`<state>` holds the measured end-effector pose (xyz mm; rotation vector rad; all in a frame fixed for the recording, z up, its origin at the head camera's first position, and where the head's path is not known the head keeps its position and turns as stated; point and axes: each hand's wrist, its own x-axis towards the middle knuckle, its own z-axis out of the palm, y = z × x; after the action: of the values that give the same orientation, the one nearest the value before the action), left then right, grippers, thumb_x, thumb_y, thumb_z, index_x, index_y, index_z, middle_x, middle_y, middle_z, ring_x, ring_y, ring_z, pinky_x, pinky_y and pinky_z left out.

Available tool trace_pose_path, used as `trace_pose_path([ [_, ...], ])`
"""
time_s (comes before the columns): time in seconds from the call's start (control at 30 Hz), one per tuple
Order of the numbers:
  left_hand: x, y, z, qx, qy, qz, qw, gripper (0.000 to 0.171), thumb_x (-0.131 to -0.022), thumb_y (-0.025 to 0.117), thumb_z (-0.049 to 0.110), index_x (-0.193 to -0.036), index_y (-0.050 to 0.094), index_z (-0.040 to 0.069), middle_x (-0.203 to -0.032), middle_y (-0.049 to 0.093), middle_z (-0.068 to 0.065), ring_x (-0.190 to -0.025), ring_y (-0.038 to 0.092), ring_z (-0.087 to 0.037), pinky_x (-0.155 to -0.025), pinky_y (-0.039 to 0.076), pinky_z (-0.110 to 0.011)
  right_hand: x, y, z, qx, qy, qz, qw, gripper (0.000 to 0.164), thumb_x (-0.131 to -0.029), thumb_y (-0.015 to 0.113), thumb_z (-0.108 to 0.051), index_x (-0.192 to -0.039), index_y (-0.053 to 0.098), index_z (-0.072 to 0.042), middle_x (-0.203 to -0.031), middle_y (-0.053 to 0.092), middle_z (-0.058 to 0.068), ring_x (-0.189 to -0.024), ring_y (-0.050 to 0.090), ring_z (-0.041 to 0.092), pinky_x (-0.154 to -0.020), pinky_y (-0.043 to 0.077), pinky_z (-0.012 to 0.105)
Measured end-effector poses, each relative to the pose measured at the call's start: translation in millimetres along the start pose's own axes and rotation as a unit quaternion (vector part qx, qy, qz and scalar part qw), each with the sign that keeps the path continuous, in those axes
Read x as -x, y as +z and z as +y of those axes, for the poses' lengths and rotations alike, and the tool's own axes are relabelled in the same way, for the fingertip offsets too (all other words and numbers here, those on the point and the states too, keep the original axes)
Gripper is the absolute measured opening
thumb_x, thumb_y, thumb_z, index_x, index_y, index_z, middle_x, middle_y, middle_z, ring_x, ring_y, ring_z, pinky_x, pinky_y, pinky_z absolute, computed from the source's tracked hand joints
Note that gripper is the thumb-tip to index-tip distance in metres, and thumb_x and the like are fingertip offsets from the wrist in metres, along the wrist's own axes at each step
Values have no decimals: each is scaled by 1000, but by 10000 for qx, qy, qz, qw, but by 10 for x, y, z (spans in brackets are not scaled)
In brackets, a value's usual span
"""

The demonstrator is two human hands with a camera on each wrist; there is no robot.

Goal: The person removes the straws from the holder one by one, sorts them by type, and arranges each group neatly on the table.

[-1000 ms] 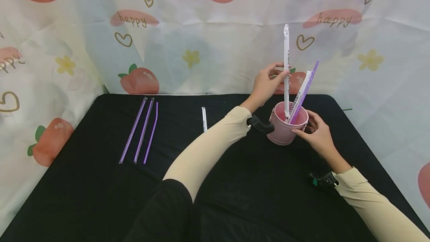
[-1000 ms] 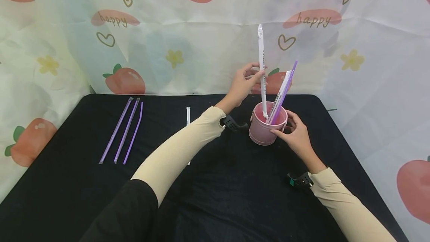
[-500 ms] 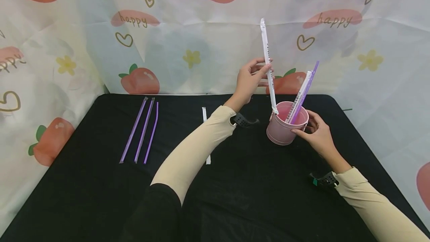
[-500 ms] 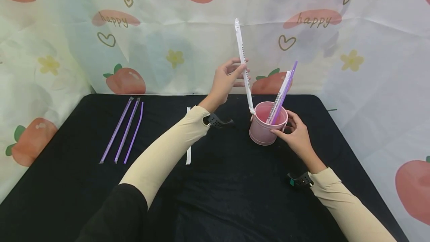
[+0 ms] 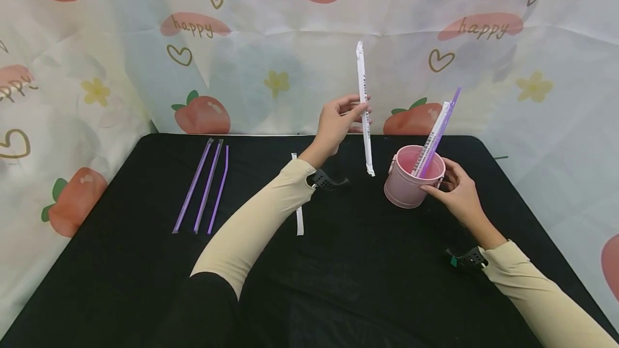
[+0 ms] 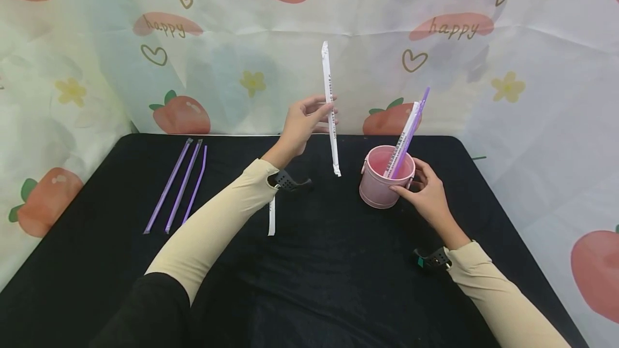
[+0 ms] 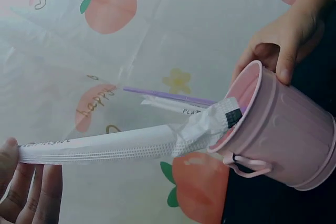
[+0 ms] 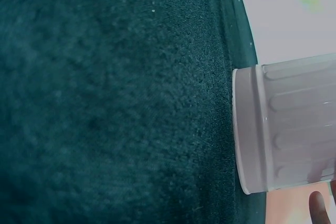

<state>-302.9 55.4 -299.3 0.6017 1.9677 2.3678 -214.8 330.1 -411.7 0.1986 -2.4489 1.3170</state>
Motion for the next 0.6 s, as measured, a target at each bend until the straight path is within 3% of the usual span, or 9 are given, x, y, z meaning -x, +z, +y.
trace_pose_path([
  [0.23,105,-172,63,-97,-316,-38,9994,29,-90,61,6,-118,62,-3,-109,66,-25,-95,66,-40,-69,60,-36,2,0,12,-40,-8,-12,10000,71,-78,73,1,-139,37,2,-122,47,-19,-102,48,-15,-79,41,-2],
  [0.47,244,-358,115,-293,-852,-8,9959,30,-89,62,4,-119,61,-3,-114,65,-24,-78,69,-20,-69,60,-34,2,1,19,-55,-22,-20,10000,72,-77,73,2,-139,37,1,-125,48,-14,-103,47,-14,-79,41,-2],
  [0.6,338,-478,72,-468,-991,54,9940,31,-89,62,3,-120,60,-4,-113,65,-25,-75,68,-17,-70,60,-35,1,0,19,-52,-28,-12,10000,72,-77,73,2,-139,37,1,-125,48,-14,-103,47,-14,-79,41,-2],
])
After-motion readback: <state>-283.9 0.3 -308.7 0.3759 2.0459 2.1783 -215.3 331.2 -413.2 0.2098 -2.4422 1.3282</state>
